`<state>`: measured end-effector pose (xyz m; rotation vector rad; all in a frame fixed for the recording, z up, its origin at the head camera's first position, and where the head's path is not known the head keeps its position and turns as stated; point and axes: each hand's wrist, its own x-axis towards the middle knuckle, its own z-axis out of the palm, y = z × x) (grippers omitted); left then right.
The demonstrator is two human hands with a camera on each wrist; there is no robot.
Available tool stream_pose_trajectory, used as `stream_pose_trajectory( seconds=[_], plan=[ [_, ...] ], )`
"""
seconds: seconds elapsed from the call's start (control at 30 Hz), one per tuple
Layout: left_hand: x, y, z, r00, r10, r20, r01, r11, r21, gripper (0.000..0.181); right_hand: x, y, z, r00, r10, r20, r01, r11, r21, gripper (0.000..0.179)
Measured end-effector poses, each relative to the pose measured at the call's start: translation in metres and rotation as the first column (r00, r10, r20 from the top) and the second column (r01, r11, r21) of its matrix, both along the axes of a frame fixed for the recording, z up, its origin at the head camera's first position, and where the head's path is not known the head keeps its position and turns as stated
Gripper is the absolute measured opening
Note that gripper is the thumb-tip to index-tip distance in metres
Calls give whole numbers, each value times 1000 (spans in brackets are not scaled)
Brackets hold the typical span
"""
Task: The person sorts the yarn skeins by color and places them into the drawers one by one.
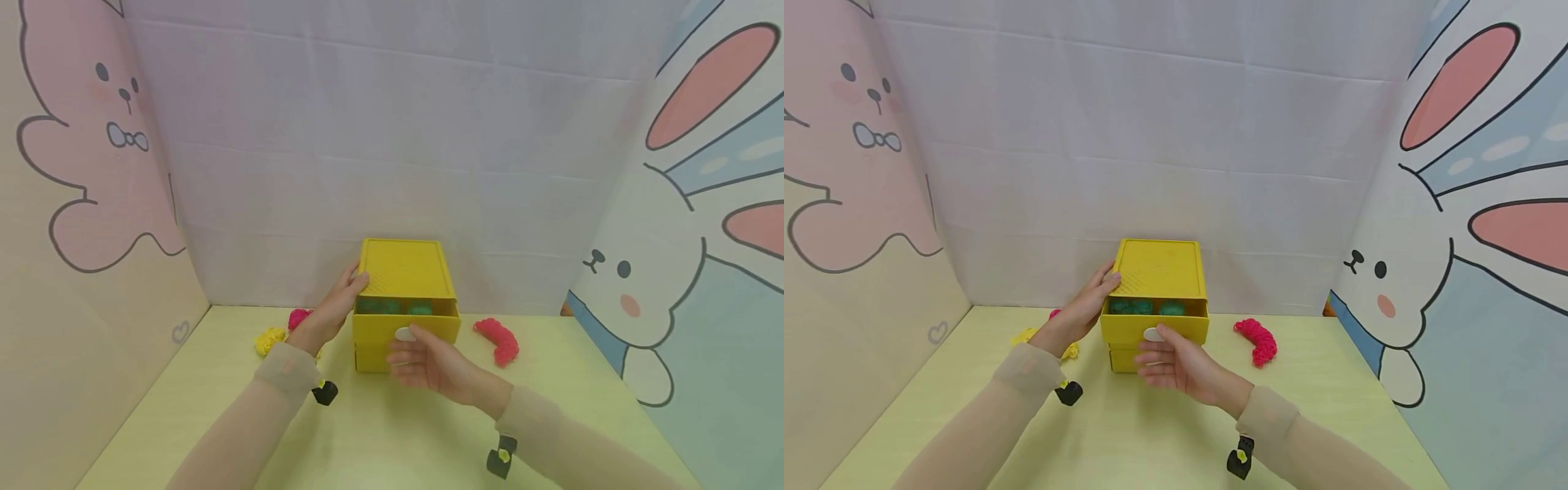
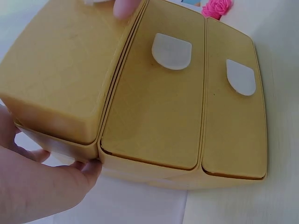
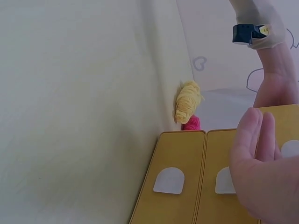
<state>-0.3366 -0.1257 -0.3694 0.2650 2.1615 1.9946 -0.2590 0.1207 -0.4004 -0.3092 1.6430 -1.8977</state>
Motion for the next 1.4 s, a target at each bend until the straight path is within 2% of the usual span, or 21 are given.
stream_pose_trajectory(
  seconds=[0.2,0.6,0.97,1.2,1.4],
  plan=[
    [0,1,1,1000,11,9,-11,1000,3,69,-13,-2,2,999,-14,-33,16,999,42,73],
    [0,3,1,1000,6,-14,-5,1000,23,68,-29,-5,4,997,-65,-41,68,995,71,73],
    [1,5,2,1000,8,-1,-8,1000,7,70,-34,-6,5,995,-85,-50,89,993,83,73],
    [1,5,2,1000,4,-14,-4,1000,20,69,-35,-10,6,993,-112,-34,114,991,70,74],
    [2,5,2,1000,8,-22,-8,1000,27,70,-36,-9,7,994,-103,-34,105,992,70,76]
  ],
)
